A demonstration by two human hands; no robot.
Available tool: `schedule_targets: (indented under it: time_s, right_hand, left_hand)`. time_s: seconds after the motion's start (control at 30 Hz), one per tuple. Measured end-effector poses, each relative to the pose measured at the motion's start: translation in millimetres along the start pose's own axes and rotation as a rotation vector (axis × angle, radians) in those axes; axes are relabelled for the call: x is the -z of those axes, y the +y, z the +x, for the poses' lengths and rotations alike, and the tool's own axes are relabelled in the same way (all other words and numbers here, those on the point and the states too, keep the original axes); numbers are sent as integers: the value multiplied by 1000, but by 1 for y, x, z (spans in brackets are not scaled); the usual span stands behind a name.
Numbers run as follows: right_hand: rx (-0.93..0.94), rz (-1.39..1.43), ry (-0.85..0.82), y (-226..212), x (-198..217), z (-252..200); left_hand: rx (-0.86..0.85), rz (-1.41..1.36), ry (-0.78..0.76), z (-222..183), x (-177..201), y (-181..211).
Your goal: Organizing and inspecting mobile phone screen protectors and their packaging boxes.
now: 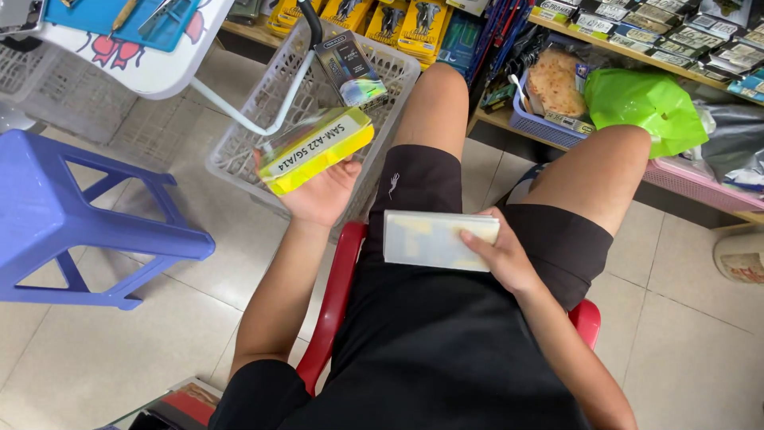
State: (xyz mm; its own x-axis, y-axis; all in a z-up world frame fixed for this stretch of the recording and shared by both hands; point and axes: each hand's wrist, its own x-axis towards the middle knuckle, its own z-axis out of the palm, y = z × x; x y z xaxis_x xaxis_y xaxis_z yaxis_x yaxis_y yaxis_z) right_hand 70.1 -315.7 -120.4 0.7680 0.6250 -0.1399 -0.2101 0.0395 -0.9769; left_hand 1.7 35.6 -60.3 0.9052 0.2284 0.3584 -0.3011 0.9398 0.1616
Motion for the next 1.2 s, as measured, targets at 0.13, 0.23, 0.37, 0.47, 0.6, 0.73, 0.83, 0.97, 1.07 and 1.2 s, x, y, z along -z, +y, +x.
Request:
schedule_targets:
  time_s: [0.13,0.23,0.37,0.47,0.6,0.73,0.83,0.97,1.07,1.2]
  right_hand:
    - [128,-547,-1,-43,-30,-5]
    - [157,-637,143,-47,-29,-6]
    - [10,-441,218,-43,-21,-4]
    - [27,-387,230,-35,-14,-5]
    - [83,-400,288,-38,-17,-7]
    - [64,-358,286,-37,-11,-5]
    - [119,-350,276,-38,-12,-7]
    - [71,-398,305,-46,-15,-8]
    - [70,-340,229,-43,-12,-7]
    - [100,-336,208,-55,-12,-8]
  left_hand:
    - [-171,340,300,5,37,37]
    - [-170,681,296,-10,105,74]
    - [-255,1305,412,-26,113,83]
    - [-190,1747,319,-42,94,90]
    - [-22,2221,358,-49,106,104]
    - [28,2369,343,-38,75,100]
    - [-54,2536,331,-24,24,77]
    - [-145,2351,-7,1,-43,40]
    - [-47,2195,-235,17,-97,7]
    - [100,1957,-462,34,-142,-28]
